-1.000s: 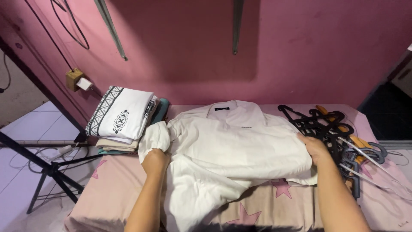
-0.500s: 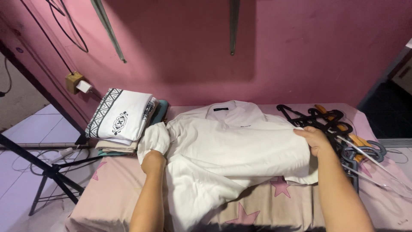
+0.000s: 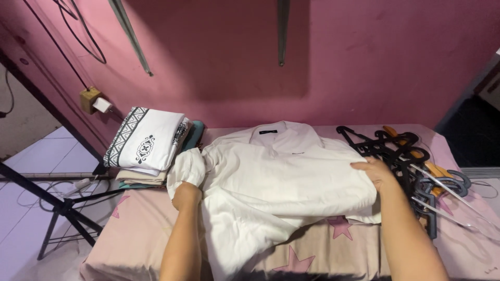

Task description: Folding a white shirt on a bed surface

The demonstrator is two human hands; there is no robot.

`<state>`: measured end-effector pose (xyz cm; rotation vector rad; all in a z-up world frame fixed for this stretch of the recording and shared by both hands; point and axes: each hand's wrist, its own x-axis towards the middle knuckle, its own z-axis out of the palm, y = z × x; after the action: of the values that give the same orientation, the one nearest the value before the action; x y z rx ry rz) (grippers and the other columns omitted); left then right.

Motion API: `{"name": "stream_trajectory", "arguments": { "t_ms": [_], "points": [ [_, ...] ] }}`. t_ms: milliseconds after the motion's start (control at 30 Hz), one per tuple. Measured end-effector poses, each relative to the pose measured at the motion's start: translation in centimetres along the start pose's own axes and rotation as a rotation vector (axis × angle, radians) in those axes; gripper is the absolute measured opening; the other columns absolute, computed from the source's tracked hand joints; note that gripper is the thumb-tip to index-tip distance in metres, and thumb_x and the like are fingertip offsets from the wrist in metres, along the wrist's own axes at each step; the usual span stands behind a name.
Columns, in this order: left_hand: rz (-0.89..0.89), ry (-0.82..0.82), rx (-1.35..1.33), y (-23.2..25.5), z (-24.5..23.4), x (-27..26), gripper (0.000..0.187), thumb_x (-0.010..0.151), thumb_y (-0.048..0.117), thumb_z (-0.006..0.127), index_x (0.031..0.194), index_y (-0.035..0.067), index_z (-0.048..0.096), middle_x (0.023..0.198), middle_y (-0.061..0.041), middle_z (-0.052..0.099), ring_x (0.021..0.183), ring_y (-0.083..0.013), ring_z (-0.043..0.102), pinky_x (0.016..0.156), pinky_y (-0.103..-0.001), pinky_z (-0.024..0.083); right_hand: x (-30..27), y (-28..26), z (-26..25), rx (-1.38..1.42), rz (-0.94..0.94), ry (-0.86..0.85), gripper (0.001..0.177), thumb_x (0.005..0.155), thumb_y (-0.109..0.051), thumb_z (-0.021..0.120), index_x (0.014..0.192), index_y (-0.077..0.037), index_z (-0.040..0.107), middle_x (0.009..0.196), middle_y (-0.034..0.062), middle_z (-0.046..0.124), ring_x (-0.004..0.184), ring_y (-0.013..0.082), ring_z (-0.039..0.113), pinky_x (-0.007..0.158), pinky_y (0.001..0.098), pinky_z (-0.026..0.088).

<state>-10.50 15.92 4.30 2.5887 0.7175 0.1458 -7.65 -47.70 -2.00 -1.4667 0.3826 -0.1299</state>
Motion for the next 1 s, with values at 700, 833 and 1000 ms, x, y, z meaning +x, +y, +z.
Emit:
{"name": "stream_trajectory", "arguments": {
  "t_ms": [700,833,1000],
  "points": [
    [0.227,0.222,-0.504,3.1,-18.3,4.9,0.039,0.085,0.045,0.08,0.107,0.018,0.063,0.085,-0.006,0.064,0.073,-0.0227,0.057,0.073,-0.039,0.044,-3.0,-19.2,1.3,0.077,-0.475,-0.26,0.051,0.093,0.003,0.063,0.139,-0.021,0.06,0.103,0.0109,0.069,0.086,0.017,0.067,0.079,0.0278,0.056],
    [0.307,0.341,-0.869,3.0,-19.0,4.4,0.023,0.09,0.034,0.083,0.099,0.023,0.065,0.071,0.006,0.05,0.06,-0.0062,0.043,0.052,-0.026,0.036,-4.7,-21.3,1.9,0.224,-0.731,-0.018,0.043,0.1,0.002,0.061,0.131,-0.027,0.057,0.113,-0.0057,0.062,0.097,0.0056,0.061,0.087,0.0198,0.053],
    [0.151,-0.015,-0.391,2.0,-18.0,1.4,0.022,0.09,0.037,0.081,0.098,0.017,0.074,0.075,-0.007,0.069,0.059,-0.0181,0.051,0.058,-0.036,0.04,-5.6,-20.7,2.6,-0.021,-0.551,-0.156,0.036,0.098,-0.002,0.063,0.132,-0.015,0.065,0.111,0.0047,0.069,0.088,0.0109,0.065,0.075,0.0224,0.054]
  ]
}}
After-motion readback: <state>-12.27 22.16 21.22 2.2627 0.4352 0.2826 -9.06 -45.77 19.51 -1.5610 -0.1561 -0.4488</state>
